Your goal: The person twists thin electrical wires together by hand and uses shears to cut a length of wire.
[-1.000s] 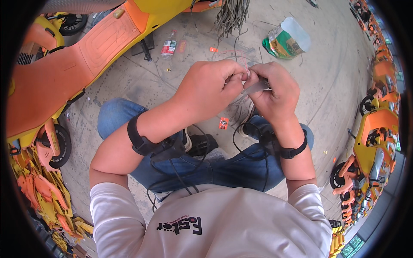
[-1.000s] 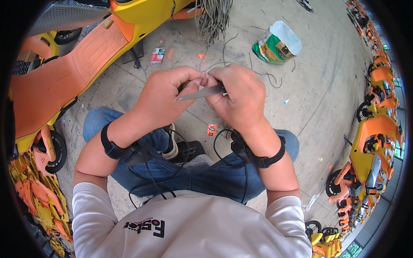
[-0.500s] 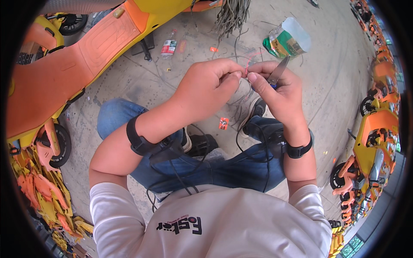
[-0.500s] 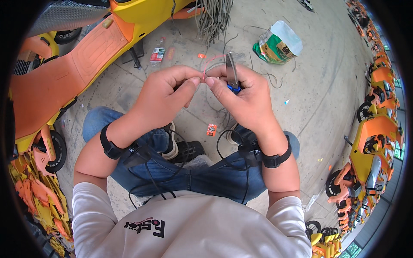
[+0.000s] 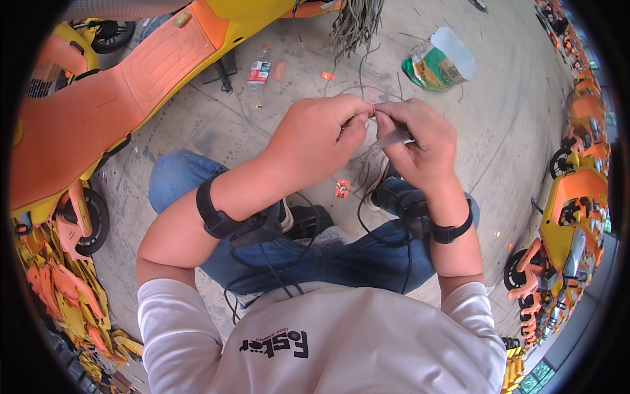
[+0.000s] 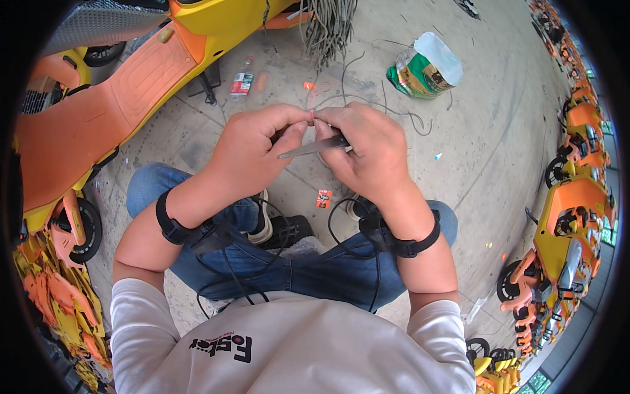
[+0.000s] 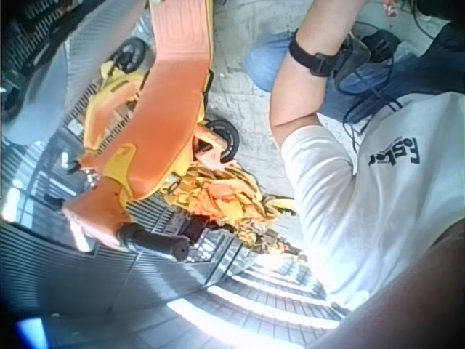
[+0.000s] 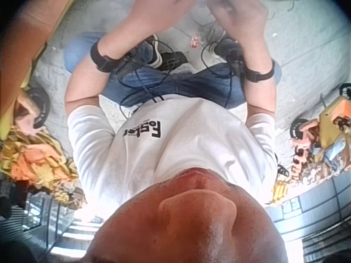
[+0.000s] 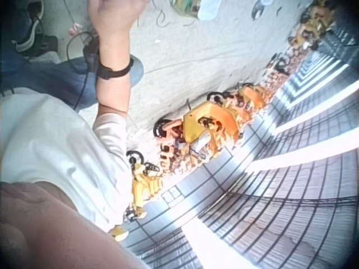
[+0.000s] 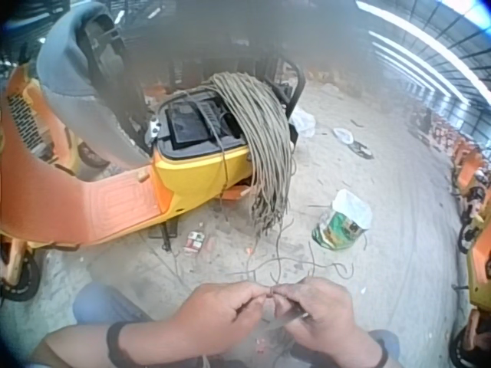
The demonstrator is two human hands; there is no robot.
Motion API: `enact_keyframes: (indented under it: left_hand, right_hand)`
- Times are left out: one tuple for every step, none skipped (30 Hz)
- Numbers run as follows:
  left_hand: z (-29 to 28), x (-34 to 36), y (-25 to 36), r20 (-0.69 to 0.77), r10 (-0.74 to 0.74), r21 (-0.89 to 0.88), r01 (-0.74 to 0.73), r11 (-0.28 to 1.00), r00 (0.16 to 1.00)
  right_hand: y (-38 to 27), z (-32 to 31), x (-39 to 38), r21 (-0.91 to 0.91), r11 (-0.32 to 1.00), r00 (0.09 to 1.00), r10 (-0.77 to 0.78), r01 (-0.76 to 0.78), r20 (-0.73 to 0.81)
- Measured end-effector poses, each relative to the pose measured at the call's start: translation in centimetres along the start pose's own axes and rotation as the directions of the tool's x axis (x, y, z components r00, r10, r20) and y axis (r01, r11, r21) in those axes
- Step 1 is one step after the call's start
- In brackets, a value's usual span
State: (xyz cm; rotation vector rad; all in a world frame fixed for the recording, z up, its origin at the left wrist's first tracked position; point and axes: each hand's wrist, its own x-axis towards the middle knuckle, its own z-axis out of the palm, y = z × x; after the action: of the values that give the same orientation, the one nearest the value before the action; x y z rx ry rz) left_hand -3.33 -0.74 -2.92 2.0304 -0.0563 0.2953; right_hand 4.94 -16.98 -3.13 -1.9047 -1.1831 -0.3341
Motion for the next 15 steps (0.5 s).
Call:
enact_keyframes:
  left_hand:
    - [0.0, 0.0, 0.0, 0.001, 0.019, 0.023, -0.019, 1.000, 1.000]
    - [0.0, 0.0, -0.1, 0.001, 0.019, 0.024, -0.019, 1.000, 1.000]
    - [0.1, 0.0, -0.3, 0.000, 0.031, 0.026, -0.031, 0.999, 1.000]
    - [0.1, -0.1, -0.3, 0.000, 0.042, 0.028, -0.042, 0.999, 0.999]
    - [0.0, 0.0, -0.2, 0.000, 0.042, 0.028, -0.042, 0.999, 0.999]
    - [-0.1, 0.1, -0.1, 0.018, 0.035, 0.049, -0.036, 0.998, 0.999]
    - [-0.1, 0.1, 0.1, 0.035, 0.027, 0.071, -0.029, 0.997, 0.999]
    - [-0.1, 0.2, 0.1, 0.035, 0.028, 0.071, -0.030, 0.997, 0.999]
    - [-0.1, 0.2, 0.1, 0.031, 0.044, 0.084, -0.046, 0.995, 0.999]
    - [0.0, 0.2, 0.1, 0.027, 0.060, 0.097, -0.063, 0.993, 0.998]
    - [-0.1, 0.3, 0.0, 0.027, 0.061, 0.098, -0.063, 0.993, 0.998]
    - [-0.2, 0.3, 0.0, 0.036, 0.071, 0.099, -0.074, 0.992, 0.997]
    - [-0.2, 0.3, 0.0, 0.045, 0.081, 0.101, -0.085, 0.991, 0.996]
    - [-0.2, 0.3, 0.0, 0.045, 0.081, 0.101, -0.085, 0.991, 0.996]
    - [-0.2, 0.3, -0.1, 0.040, 0.067, 0.082, -0.070, 0.994, 0.997]
  right_hand:
    - [0.0, 0.1, 0.0, -0.021, 1.000, 1.000, -0.019, 0.019, -0.001]
    - [0.0, 0.2, 0.0, -0.041, 0.998, 0.999, -0.040, 0.040, -0.002]
    - [0.0, 0.3, 0.0, -0.041, 0.998, 0.999, -0.041, 0.041, -0.003]
    - [0.1, 0.4, 0.0, -0.065, 0.996, 0.998, -0.067, 0.066, -0.015]
    - [0.1, 0.6, 0.0, -0.091, 0.992, 0.995, -0.093, 0.091, -0.026]
    - [0.1, 0.7, 0.0, -0.091, 0.992, 0.995, -0.094, 0.091, -0.026]
    - [0.1, 0.8, 0.0, -0.108, 0.990, 0.995, -0.092, 0.087, -0.039]
    - [0.1, 0.9, 0.0, -0.125, 0.989, 0.995, -0.090, 0.083, -0.051]
    - [0.1, 1.0, 0.0, -0.125, 0.989, 0.995, -0.090, 0.083, -0.052]
    - [0.0, 1.0, 0.0, -0.136, 0.988, 0.995, -0.079, 0.071, -0.059]
    - [0.0, 1.1, -0.1, -0.146, 0.988, 0.995, -0.068, 0.058, -0.066]
    - [0.0, 1.1, -0.1, -0.145, 0.988, 0.995, -0.069, 0.059, -0.067]
    - [0.0, 1.2, -0.1, -0.151, 0.987, 0.994, -0.068, 0.055, -0.081]
    - [0.1, 1.3, -0.1, -0.158, 0.986, 0.993, -0.068, 0.052, -0.095]
    - [0.0, 1.3, -0.1, -0.158, 0.986, 0.993, -0.069, 0.053, -0.095]
